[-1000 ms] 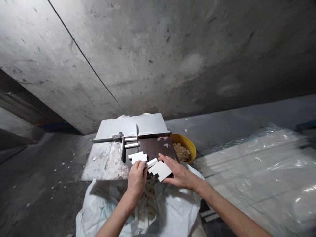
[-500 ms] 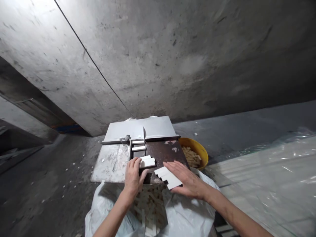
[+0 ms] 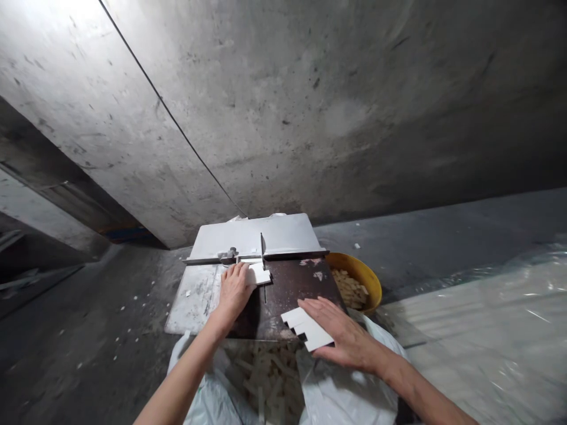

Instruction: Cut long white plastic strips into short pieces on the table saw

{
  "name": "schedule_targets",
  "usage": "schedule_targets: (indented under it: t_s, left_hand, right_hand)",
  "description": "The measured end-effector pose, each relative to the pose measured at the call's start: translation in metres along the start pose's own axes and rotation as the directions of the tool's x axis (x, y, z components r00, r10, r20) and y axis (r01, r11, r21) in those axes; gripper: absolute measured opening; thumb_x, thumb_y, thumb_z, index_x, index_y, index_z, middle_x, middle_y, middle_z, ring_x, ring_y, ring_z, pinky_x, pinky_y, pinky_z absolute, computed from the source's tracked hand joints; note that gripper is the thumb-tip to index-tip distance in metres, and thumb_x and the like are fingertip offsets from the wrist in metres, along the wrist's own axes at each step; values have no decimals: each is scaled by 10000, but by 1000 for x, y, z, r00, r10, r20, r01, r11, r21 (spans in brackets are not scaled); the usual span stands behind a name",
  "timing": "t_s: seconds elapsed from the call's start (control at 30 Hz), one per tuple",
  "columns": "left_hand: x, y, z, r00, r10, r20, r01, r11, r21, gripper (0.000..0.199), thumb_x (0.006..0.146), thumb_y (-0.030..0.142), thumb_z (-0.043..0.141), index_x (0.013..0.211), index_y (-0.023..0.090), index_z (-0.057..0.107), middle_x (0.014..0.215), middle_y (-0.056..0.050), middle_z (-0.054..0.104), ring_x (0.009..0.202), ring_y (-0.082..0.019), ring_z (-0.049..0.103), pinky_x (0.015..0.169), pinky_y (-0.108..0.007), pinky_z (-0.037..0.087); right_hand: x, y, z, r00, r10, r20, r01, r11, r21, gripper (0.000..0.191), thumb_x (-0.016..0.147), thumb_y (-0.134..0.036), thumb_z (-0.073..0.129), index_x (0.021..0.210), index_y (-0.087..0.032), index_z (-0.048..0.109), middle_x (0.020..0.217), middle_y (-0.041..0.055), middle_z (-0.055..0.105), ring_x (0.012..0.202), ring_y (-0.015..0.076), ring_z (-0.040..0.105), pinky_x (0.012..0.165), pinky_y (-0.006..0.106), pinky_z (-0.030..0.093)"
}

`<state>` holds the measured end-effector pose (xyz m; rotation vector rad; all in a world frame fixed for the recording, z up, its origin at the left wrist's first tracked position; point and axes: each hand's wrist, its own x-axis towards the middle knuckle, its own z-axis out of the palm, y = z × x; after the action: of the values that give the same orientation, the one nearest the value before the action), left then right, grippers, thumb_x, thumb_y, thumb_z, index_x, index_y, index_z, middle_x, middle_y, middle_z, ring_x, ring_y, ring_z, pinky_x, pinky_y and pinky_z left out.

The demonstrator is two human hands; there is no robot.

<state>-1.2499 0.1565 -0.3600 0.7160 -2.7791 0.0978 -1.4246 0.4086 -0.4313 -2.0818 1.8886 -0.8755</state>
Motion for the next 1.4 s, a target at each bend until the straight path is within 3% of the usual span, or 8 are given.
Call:
schedule_targets:
  t_s: [0.37, 0.73, 0.87, 1.0, 1.13, 1.23, 1.33, 1.4]
  left_hand:
    - [30, -12, -14, 986, 58, 155, -70, 995, 76, 549, 699, 456, 746, 1137, 216, 519, 1213, -120, 558, 1130, -336, 462, 933, -470, 354]
    - [23, -6, -15, 975, 79, 206, -104, 988, 115, 681, 605, 583, 782, 1102, 177, 553, 1141, -159, 561, 1155, -381, 445, 983, -550, 318]
    - [12, -4, -17, 979, 83, 186, -95, 994, 54, 778, 640, 589, 770, 1228, 157, 500, 1299, -201, 497, 1273, -407, 368, 1023, -575, 285]
    - [-24, -7, -33, 986, 159, -41, -164, 976, -142, 567, 826, 451, 663, 1286, 181, 469, 1363, -160, 472, 1273, -315, 416, 1046, -491, 328]
    - [-93, -8, -36, 965, 219, -141, -255, 909, -331, 115, 924, 262, 525, 974, 194, 602, 966, -73, 643, 935, -191, 587, 847, -327, 458]
    - [-156, -5, -17, 950, 253, 185, -172, 914, -366, 161, 935, 295, 494, 920, 194, 619, 852, -55, 644, 803, -180, 597, 742, -291, 465]
    - [-210, -4, 7, 810, 191, 554, -4, 947, -321, 257, 963, 369, 445, 966, 197, 636, 842, -56, 650, 798, -199, 623, 723, -286, 476]
    - [-236, -5, 14, 748, 109, 655, 117, 949, -292, 333, 982, 429, 402, 1029, 191, 631, 888, -69, 660, 850, -220, 636, 756, -300, 485]
  right_hand:
    - [0, 0, 1, 1000, 2, -15, -2, 1000, 1, 946, 763, -365, 715, 1535, -208, 190, 1488, 136, 389, 1360, 287, 376, 1160, 516, 248]
    - [-1, 3, 5, 998, -29, -56, 27, 999, -42, 930, 787, -388, 690, 1538, -203, 173, 1480, 138, 402, 1349, 290, 390, 1146, 516, 275]
    - [1, -2, 3, 996, -38, -78, 33, 997, -62, 934, 801, -411, 685, 1541, -210, 151, 1460, 140, 428, 1328, 293, 415, 1128, 504, 308]
    - [4, -3, 5, 994, -55, -91, 47, 995, -82, 888, 842, -410, 652, 1540, -218, 138, 1462, 147, 418, 1317, 303, 419, 1104, 523, 325]
    - [8, 0, 9, 995, -29, -97, 19, 995, -99, 888, 853, -456, 640, 1536, -201, 134, 1447, 157, 422, 1305, 310, 420, 1069, 504, 367]
    - [10, 3, 10, 997, -15, -79, 6, 992, -122, 880, 862, -512, 612, 1536, -199, 141, 1438, 155, 428, 1294, 320, 428, 1043, 484, 391]
    - [11, 5, 11, 997, -29, -72, 18, 988, -151, 854, 880, -567, 557, 1536, -212, 142, 1432, 150, 431, 1283, 322, 438, 1036, 477, 391]
    - [11, 7, 12, 996, -39, -79, 26, 985, -168, 849, 884, -601, 528, 1536, -216, 144, 1429, 152, 432, 1277, 323, 442, 1033, 473, 390]
